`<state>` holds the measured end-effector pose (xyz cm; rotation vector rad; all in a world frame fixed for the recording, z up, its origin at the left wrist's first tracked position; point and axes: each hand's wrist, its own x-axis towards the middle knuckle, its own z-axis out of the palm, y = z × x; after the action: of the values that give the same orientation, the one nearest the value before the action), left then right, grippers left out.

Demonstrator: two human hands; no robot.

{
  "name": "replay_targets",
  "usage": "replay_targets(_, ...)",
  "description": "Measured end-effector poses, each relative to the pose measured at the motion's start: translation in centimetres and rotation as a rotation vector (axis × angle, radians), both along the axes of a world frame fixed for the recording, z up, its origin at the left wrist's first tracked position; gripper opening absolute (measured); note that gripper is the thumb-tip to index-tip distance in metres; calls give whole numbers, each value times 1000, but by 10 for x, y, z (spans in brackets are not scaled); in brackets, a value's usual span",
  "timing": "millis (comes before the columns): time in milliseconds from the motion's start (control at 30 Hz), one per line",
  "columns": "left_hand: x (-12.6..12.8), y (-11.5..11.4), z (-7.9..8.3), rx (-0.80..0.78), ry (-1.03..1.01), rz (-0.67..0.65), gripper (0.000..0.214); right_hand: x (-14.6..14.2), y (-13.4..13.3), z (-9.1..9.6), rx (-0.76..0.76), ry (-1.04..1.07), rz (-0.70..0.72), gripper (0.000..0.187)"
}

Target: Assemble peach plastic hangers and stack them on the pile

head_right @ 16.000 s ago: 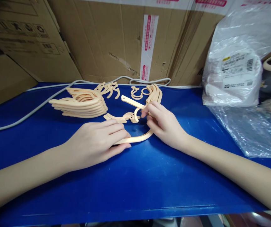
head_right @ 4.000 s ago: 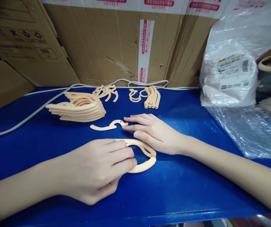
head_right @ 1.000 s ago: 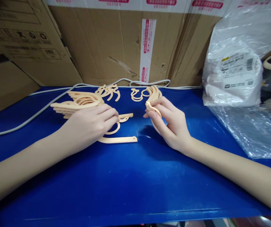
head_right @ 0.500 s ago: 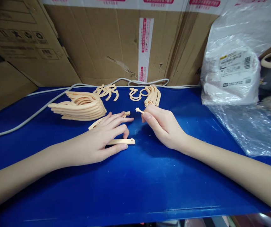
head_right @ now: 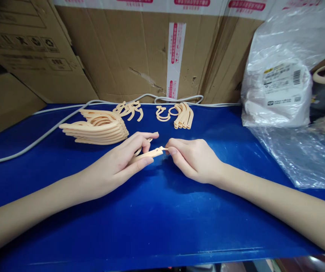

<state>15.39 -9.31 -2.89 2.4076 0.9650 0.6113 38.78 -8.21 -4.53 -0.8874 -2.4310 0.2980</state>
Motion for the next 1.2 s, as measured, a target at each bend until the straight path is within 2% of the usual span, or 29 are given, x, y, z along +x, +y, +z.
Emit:
replay_targets(300, 0, 2, -3, 15, 16, 6, 11, -1, -1, 0, 41, -14, -68, 26)
replay_targets(533, 3, 2, -5, 29, 23, 2, 13, -2, 1, 1, 46, -39, 2, 27)
replay_targets(700, 1, 2, -7, 51, 0, 4, 12, -2, -1, 1, 169, -72, 9, 21)
replay_targets(900, 1, 2, -10, 78, 61, -35, 24, -2, -3, 0, 286, -182, -24, 28)
replay_targets(1200, -1, 2, -14, 151, 103, -36, 26, -3, -5, -1, 423, -284, -49, 32)
